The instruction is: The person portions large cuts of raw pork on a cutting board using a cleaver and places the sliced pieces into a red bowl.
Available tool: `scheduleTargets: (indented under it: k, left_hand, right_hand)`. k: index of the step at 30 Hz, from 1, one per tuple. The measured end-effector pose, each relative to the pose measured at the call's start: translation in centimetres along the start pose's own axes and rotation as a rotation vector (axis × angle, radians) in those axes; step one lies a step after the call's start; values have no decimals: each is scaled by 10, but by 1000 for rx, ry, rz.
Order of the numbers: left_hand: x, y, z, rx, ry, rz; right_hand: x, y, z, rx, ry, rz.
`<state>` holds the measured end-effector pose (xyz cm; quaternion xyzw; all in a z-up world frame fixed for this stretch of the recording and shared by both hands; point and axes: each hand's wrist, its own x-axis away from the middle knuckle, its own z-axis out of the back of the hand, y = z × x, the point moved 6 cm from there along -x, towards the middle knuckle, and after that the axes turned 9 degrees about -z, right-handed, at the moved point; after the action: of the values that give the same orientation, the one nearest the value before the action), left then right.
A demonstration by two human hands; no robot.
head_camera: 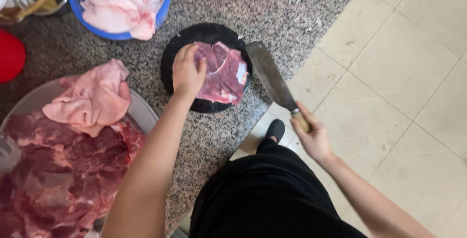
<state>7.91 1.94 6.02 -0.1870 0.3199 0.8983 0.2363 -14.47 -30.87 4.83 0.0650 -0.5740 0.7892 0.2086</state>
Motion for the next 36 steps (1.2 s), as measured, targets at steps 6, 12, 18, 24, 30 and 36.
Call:
scheduleTargets:
  k: [6,12,18,24,30,36]
  left_hand:
    - [-50,19,-35,47,-476,-147]
    - [-48,25,-60,-43,-914,19]
    - [-59,76,-61,117,-1132,-56]
    - [-176,94,-69,584,-688,227]
    - [-297,32,-81,1299,75,727]
    - [-203,-46,-102,744,108,646]
  right_hand:
    - [-11,-29,-35,-111,43,72]
    - [-9,-29,-26,-165,121,-33]
    - [-16,-20,1,-261,216,-159]
    - [-28,-15,46,-431,391,-268]
    - [-28,-18,82,-496,525,-246]
    - [-27,0,69,-485,476,-258]
